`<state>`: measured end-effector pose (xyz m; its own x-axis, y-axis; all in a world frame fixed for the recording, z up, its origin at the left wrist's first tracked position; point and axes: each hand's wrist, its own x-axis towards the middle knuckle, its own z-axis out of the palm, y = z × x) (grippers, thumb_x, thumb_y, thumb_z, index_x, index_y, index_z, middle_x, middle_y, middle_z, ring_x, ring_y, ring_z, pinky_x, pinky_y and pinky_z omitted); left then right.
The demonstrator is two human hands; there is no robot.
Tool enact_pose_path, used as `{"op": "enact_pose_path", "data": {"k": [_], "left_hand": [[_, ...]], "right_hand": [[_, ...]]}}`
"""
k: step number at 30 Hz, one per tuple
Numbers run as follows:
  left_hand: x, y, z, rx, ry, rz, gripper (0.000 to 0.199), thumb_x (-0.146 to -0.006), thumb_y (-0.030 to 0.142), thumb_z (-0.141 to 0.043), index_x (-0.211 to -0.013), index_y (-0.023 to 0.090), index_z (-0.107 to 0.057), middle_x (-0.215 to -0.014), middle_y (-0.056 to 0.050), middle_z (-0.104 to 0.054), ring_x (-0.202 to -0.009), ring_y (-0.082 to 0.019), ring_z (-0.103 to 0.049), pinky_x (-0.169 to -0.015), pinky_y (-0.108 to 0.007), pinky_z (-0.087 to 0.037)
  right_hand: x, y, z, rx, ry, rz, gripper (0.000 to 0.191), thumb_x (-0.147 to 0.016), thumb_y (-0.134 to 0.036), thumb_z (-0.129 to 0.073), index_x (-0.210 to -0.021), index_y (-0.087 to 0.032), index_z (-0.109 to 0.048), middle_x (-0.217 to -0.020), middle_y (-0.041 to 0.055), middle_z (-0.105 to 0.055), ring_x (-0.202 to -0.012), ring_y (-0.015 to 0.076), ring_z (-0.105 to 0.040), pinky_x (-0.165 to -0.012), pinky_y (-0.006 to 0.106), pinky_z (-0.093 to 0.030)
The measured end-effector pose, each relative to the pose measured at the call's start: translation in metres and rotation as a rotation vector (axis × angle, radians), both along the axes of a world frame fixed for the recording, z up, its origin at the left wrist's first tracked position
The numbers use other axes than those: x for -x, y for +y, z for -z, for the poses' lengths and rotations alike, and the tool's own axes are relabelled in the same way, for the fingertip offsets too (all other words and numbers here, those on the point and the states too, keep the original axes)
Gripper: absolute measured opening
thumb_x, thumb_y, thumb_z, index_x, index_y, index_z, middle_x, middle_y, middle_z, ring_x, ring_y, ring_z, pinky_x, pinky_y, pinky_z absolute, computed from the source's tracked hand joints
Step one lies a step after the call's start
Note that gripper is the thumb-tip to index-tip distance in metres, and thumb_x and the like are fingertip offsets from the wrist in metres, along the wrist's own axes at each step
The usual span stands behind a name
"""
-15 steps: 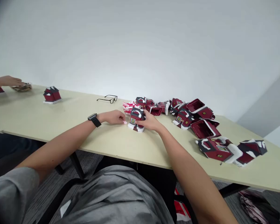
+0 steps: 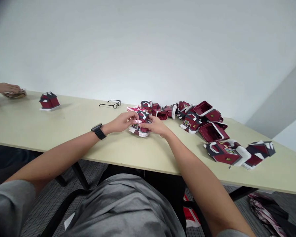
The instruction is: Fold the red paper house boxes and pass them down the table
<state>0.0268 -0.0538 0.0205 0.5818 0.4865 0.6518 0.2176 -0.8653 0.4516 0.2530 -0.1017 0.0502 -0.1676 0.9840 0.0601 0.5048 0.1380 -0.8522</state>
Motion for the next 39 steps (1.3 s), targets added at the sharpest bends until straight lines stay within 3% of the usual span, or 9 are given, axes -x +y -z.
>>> {"op": "enact_pose_path", "data": {"k": [2,5,13,19,24,32,39], "left_hand": [[-0.002,-0.002,0.003,-0.103,-0.014,-0.004,0.025,-0.101,0.029,-0.053,-0.117,0.016,-0.068,-0.109,-0.008,-0.071,-0.096,-0.016,-0.060,-0.091,-0.033,-0.049],[-0.002,-0.002,0.004,-0.278,-0.047,-0.062,0.027,-0.104,0.028,-0.053,-0.118,0.020,-0.074,-0.114,-0.009,-0.073,-0.107,-0.019,-0.062,-0.105,-0.041,-0.048],[0.001,0.003,0.004,-0.525,0.046,-0.123,0.036,-0.108,0.035,-0.047,-0.126,0.025,-0.077,-0.115,-0.011,-0.070,-0.110,-0.019,-0.058,-0.099,-0.037,-0.050],[0.003,0.007,0.003,-0.560,0.086,-0.130,0.037,-0.108,0.039,-0.048,-0.126,0.023,-0.076,-0.106,-0.011,-0.069,-0.103,-0.019,-0.059,-0.103,-0.041,-0.049],[0.004,0.006,0.003,-0.546,0.094,-0.110,0.040,-0.109,0.040,-0.045,-0.117,0.017,-0.077,-0.105,-0.012,-0.071,-0.097,-0.017,-0.062,-0.092,-0.035,-0.052],[0.005,0.006,0.003,-0.624,0.085,-0.112,0.040,-0.109,0.038,-0.046,-0.108,0.015,-0.078,-0.107,-0.012,-0.073,-0.096,-0.015,-0.066,-0.088,-0.031,-0.054],[0.003,0.007,0.007,-0.471,0.000,-0.063,0.032,-0.106,0.033,-0.054,-0.103,0.018,-0.082,-0.092,-0.009,-0.071,-0.086,-0.013,-0.063,-0.078,-0.028,-0.051]], "right_hand": [[0.002,-0.003,-0.001,0.021,0.024,-0.010,0.071,-0.074,-0.050,-0.091,-0.132,-0.019,-0.066,-0.124,0.0106,-0.072,-0.099,0.0187,-0.072,-0.074,0.028,-0.063],[0.006,-0.007,-0.004,0.037,0.041,-0.024,0.067,-0.076,-0.054,-0.089,-0.130,-0.019,-0.068,-0.128,0.0108,-0.071,-0.103,0.0190,-0.072,-0.073,0.026,-0.063],[0.006,-0.008,-0.005,0.043,0.072,-0.023,0.066,-0.075,-0.050,-0.091,-0.129,-0.018,-0.069,-0.124,0.0121,-0.072,-0.100,0.0190,-0.072,-0.075,0.029,-0.064],[0.002,-0.005,-0.005,0.026,0.065,-0.038,0.072,-0.075,-0.059,-0.089,-0.130,-0.017,-0.070,-0.126,0.0128,-0.071,-0.098,0.0172,-0.070,-0.073,0.026,-0.063],[-0.001,-0.004,-0.004,0.028,0.054,-0.060,0.073,-0.075,-0.061,-0.088,-0.130,-0.018,-0.070,-0.119,0.0112,-0.071,-0.090,0.0134,-0.067,-0.072,0.024,-0.063],[-0.001,-0.001,-0.002,0.012,0.026,-0.046,0.075,-0.076,-0.064,-0.086,-0.132,-0.017,-0.070,-0.123,0.0122,-0.069,-0.090,0.0122,-0.065,-0.070,0.021,-0.061],[0.000,-0.003,-0.002,0.021,0.011,-0.033,0.077,-0.077,-0.065,-0.085,-0.137,-0.020,-0.068,-0.120,0.0106,-0.071,-0.089,0.0126,-0.065,-0.068,0.021,-0.059]]}}
